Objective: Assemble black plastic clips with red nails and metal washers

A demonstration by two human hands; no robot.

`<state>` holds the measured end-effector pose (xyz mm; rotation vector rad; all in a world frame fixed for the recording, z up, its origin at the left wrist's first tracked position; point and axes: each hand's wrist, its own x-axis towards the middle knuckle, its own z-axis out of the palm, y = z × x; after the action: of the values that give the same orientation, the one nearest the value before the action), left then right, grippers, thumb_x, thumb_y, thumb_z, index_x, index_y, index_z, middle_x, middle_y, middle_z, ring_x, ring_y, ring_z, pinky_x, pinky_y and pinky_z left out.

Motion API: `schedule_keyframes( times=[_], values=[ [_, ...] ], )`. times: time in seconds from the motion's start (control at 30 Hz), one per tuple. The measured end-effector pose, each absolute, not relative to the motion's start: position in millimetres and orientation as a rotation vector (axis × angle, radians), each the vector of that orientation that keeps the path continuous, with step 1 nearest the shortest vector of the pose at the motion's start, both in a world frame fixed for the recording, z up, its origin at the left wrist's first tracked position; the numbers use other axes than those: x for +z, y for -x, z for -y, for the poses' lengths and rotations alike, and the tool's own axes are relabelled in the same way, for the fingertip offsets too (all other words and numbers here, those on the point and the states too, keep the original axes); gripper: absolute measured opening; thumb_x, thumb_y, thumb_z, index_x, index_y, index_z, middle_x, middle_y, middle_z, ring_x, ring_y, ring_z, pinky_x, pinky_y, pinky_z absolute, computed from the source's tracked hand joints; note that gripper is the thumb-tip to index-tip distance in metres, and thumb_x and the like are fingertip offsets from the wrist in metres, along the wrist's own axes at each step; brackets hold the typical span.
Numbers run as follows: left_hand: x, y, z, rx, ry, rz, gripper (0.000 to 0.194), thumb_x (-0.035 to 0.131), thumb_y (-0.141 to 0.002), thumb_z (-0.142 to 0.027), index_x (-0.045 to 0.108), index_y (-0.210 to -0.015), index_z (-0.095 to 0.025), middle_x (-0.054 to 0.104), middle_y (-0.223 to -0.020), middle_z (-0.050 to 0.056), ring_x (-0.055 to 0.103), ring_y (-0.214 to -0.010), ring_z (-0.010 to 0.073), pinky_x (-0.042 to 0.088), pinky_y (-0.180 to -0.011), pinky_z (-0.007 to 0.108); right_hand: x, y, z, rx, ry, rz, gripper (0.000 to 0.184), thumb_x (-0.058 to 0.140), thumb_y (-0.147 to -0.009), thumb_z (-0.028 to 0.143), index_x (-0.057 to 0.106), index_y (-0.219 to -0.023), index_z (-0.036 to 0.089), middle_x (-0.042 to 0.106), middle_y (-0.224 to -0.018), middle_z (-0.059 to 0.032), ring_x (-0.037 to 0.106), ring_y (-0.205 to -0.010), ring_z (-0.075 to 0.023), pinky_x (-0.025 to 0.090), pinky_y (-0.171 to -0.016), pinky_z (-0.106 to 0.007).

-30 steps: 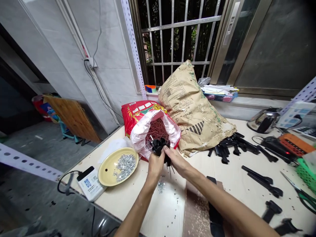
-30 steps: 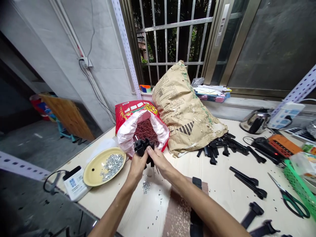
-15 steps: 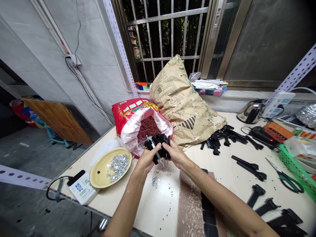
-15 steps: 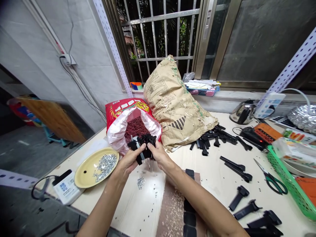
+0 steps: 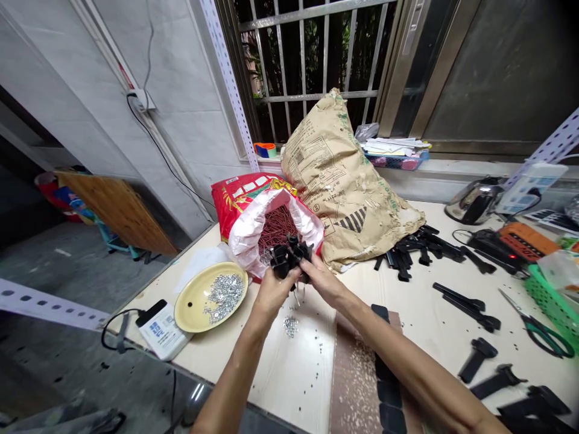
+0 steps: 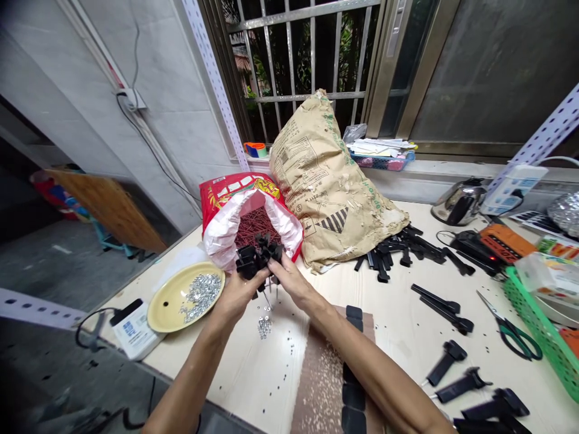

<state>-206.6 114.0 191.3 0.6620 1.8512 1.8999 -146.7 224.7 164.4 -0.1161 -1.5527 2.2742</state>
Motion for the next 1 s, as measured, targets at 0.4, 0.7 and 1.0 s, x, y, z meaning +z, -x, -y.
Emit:
schedule_keyframes(
  times=[0.4,0.7,1.0],
  values=[
    [183.3,208.4,-133.8,1.776,-0.775,-2.089,0.052,0.061,-0.074,-0.054,0.062,-0.105,-0.013,0.066,-0.105,0.013,0.058,-0.105,0.0287,0.044,-0.093,0.041,156.3,135.5,-222.3,2.242,0.138,1.572,0.032,0.064,-0.077,0.035,0.063,-0.104,0.018,0.066,-0.093,-0.003,0.059,-0.086,-0.0186,0.048,-0.078,-0.031],
    [190.0,197.4,-145.8,1.799,-0.8,-1.87,0.039,0.07,-0.07,-0.043,0.068,-0.097,-0.015,0.07,-0.094,0.008,0.061,-0.098,0.0251,0.045,-0.086,0.03,158.1,119.1,-221.6,1.885,0.438,1.56,0.027,0.063,-0.076,0.034,0.064,-0.099,0.02,0.066,-0.093,-0.0037,0.059,-0.085,-0.0202,0.049,-0.077,-0.033],
    [196.5,176.4,-160.9,1.966,-0.771,-1.625,0.039,0.06,-0.08,-0.043,0.067,-0.106,-0.015,0.069,-0.103,0.009,0.057,-0.108,0.0236,0.041,-0.095,0.032,173.0,107.7,-221.9,1.869,0.421,1.419,0.035,0.064,-0.074,0.029,0.06,-0.108,0.019,0.066,-0.099,-0.0058,0.06,-0.09,-0.0214,0.048,-0.084,-0.036]
  ],
)
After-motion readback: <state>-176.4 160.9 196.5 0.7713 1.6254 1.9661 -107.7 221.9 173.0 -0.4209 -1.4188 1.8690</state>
